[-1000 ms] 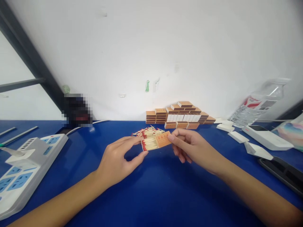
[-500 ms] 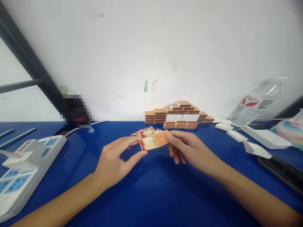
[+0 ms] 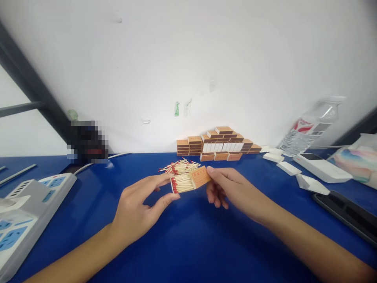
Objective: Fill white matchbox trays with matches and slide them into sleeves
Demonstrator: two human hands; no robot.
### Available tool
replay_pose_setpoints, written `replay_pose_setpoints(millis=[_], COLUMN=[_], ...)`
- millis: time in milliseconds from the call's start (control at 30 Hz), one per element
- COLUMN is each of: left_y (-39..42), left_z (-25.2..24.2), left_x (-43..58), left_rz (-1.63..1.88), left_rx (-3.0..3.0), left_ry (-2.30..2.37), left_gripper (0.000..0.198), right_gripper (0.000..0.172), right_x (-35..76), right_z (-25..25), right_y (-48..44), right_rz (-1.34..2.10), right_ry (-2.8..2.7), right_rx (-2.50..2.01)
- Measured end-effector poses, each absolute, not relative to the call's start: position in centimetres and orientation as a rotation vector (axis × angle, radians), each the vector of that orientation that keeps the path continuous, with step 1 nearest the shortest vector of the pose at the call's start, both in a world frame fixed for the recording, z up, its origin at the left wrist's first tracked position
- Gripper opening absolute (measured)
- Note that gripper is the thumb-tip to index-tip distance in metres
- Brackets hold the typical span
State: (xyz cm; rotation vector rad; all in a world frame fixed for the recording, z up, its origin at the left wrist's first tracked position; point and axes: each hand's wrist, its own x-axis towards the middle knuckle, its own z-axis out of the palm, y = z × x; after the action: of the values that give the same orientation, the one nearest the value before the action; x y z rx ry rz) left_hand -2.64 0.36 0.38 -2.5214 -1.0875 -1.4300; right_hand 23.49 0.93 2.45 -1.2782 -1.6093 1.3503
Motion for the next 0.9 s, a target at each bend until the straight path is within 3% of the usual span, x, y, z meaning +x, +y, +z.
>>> replay_pose_setpoints(millis=[300,833,900], left_y=[0.2,0.6,0.7], left_z=[0.2,0.6,0.5], left_x=[-2.5,-2.4,-2.4], left_rz=[-1.457,-1.434,-1.446], left_rx=[-2.474,-2.604,-2.612], left_ry=[-1.090,-0.969,-0.958], left_gripper=[0.034,0.035,0.035], right_gripper=[0.064,0.043,0.046], right_x=[23.7,22.9,22.7], right_z=[2.4,3.0,3.1], right_y=[-0.3,-1.7,-1.9], right_rz=[0.721,0.824,0.871], right_ry=[-1.916,-1.978,-1.950], right_rx=[-1.367,-1.252,-1.240])
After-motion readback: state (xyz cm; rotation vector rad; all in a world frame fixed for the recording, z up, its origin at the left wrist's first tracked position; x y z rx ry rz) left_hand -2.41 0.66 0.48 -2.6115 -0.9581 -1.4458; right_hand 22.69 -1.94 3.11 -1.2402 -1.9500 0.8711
